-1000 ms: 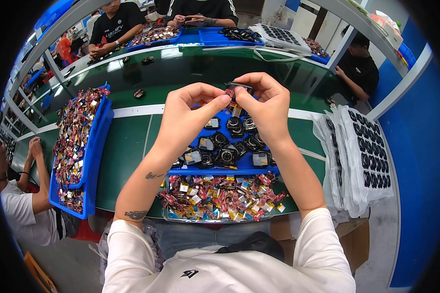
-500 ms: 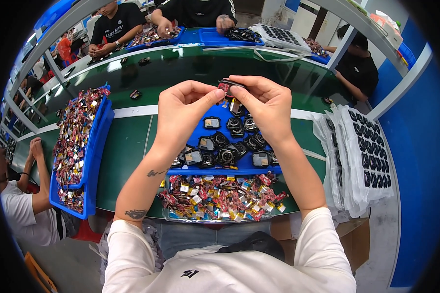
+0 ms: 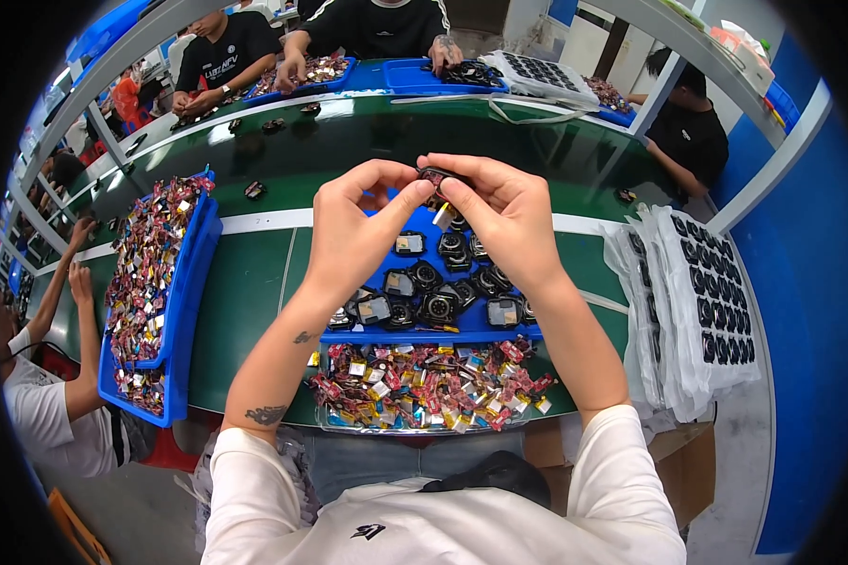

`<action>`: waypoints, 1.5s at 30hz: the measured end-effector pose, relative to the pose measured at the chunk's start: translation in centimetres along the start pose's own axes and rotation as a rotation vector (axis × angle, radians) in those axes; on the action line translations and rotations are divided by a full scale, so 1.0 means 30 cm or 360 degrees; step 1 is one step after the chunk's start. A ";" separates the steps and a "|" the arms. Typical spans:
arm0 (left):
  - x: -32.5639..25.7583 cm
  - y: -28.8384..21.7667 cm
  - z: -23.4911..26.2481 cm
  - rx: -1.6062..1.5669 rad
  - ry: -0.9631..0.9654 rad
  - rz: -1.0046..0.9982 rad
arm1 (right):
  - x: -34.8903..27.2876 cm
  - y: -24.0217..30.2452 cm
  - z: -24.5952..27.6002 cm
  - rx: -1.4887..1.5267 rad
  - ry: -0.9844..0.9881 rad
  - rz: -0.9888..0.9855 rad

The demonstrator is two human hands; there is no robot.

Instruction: Assembling small electronic or plastic components by hand at a factory workbench.

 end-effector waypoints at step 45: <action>-0.252 -0.004 0.319 0.0854 0.1277 0.0217 | -0.019 0.042 0.019 -0.0946 0.0403 0.0432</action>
Point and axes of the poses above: each hand's wrist, its own x-axis towards the middle knuckle, its own z-axis out of the back of the hand, y = z × x, the point moved 1 cm from there along x, towards the middle knuckle, and after that the axes turned 8 degrees about -x, right-handed, at the moved point
